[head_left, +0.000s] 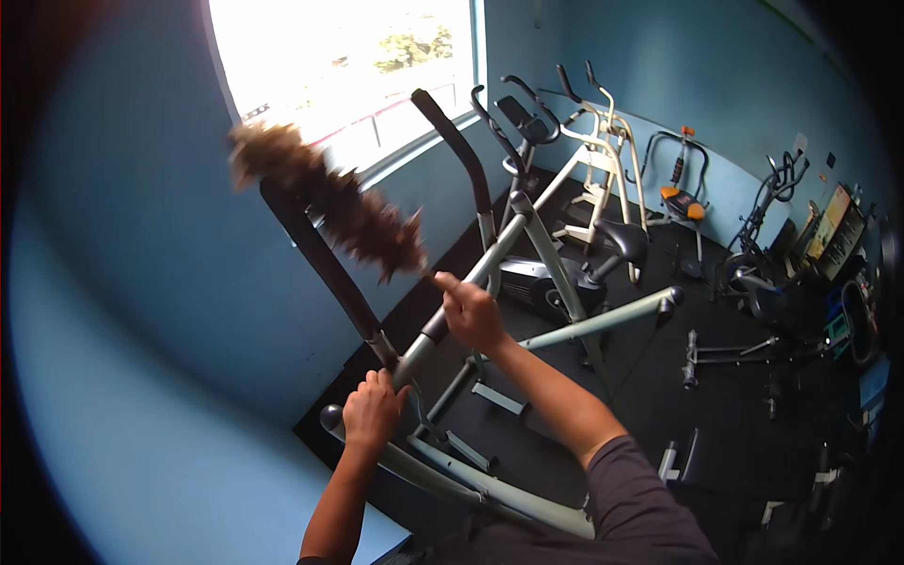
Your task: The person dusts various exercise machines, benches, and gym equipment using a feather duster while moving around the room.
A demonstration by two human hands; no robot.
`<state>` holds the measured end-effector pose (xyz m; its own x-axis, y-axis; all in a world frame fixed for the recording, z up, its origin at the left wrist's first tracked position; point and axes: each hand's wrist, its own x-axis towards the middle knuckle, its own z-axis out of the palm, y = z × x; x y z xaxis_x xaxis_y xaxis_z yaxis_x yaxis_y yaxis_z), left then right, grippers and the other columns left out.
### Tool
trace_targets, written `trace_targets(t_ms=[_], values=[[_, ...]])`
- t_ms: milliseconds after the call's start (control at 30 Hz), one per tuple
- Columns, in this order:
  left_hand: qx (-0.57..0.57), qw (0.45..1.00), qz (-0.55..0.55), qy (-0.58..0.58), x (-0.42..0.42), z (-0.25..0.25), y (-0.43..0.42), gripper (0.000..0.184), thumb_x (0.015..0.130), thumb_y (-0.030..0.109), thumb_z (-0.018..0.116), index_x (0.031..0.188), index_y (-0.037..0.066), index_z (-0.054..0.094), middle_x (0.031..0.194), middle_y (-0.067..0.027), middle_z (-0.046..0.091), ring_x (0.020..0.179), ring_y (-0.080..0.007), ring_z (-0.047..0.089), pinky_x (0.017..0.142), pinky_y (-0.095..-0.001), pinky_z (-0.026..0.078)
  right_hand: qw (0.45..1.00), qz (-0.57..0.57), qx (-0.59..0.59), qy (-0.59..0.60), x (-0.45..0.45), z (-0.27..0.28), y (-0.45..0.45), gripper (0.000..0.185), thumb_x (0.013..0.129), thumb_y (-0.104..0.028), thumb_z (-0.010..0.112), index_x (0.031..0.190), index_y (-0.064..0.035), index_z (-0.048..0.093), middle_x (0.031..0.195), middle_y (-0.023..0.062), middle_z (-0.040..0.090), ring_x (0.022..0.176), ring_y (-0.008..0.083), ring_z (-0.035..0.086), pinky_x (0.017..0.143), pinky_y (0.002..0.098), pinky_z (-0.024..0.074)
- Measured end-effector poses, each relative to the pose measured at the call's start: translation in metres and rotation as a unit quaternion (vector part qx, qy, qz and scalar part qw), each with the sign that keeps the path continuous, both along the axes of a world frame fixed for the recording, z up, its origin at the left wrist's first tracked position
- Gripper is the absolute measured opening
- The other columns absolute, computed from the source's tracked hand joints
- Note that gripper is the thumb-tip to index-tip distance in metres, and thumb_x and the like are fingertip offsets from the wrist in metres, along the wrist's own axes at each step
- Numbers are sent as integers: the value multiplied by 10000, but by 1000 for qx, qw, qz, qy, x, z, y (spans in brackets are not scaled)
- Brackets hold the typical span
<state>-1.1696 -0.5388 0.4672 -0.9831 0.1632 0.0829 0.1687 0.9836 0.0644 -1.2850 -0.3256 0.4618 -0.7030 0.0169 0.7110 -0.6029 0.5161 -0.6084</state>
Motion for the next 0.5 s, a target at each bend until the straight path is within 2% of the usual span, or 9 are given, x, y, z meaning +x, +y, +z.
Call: trace_targets(t_ms=[100, 167, 200, 233, 300, 367, 433, 467, 500], values=[[13, 1000, -9, 12, 4, -3, -1, 411, 904, 393, 609, 1116, 49, 533, 966, -112, 584, 863, -301, 651, 708, -426, 538, 1000, 15, 19, 3, 35, -32, 21, 312, 898, -107, 520, 1202, -105, 592, 772, 187, 608, 702, 374, 637, 622, 464, 517], [55, 995, -18, 84, 7, 2, 1, 398, 876, 376, 646, 1071, 45, 539, 965, -112, 551, 860, -273, 624, 681, -386, 527, 999, 8, 34, -17, 47, -52, 53, 307, 905, -126, 511, 1203, -118, 583, 781, 185, 612, 701, 373, 637, 620, 471, 520], [110, 987, -32, 110, 5, -1, 0, 350, 860, 309, 666, 1061, 57, 528, 992, -117, 528, 909, -290, 586, 741, -405, 498, 997, -21, 66, -39, 49, -63, 75, 307, 912, -143, 503, 1210, -130, 577, 796, 180, 615, 711, 376, 634, 625, 475, 518], [112, 987, -37, 108, 5, -5, 3, 350, 860, 309, 666, 1061, 57, 528, 992, -117, 528, 909, -290, 586, 741, -405, 498, 992, -49, 96, -62, 51, -75, 97, 308, 919, -160, 496, 1216, -142, 571, 811, 174, 617, 720, 379, 631, 630, 479, 517], [153, 966, -105, 180, 2, -11, 8, 306, 851, 252, 662, 1051, 66, 522, 988, -121, 523, 943, -305, 554, 805, -422, 459, 979, -168, 96, -69, 56, -100, 138, 302, 926, -170, 489, 1214, -152, 578, 838, 166, 613, 747, 386, 621, 647, 482, 507], [170, 964, -129, 156, -2, -9, 23, 296, 834, 208, 661, 1059, 71, 524, 1011, -120, 522, 976, -313, 538, 851, -429, 436, 961, -257, 62, -82, 53, -123, 180, 306, 927, -176, 495, 1220, -149, 580, 862, 167, 612, 797, 388, 617, 684, 477, 500], [166, 955, -177, 168, -12, -8, 41, 327, 827, 205, 667, 1094, 74, 529, 1052, -120, 526, 1004, -313, 536, 878, -417, 433, 960, -246, 78, -110, 58, -123, 198, 319, 923, -181, 501, 1231, -156, 583, 882, 159, 617, 825, 383, 619, 712, 464, 500], [154, 953, -203, 167, -23, -13, 47, 401, 817, 204, 676, 1165, 76, 522, 1113, -127, 517, 1047, -315, 523, 917, -414, 423, 960, -245, 91, -100, 59, -125, 205, 315, 915, -149, 515, 1218, -133, 598, 856, 164, 614, 801, 382, 620, 698, 457, 496], [153, 953, -207, 161, -33, -12, 55, 401, 817, 204, 676, 1165, 76, 522, 1113, -127, 517, 1047, -315, 523, 917, -414, 423, 960, -243, 105, -91, 58, -127, 212, 311, 907, -117, 529, 1206, -109, 613, 829, 169, 612, 776, 381, 621, 684, 450, 492]])
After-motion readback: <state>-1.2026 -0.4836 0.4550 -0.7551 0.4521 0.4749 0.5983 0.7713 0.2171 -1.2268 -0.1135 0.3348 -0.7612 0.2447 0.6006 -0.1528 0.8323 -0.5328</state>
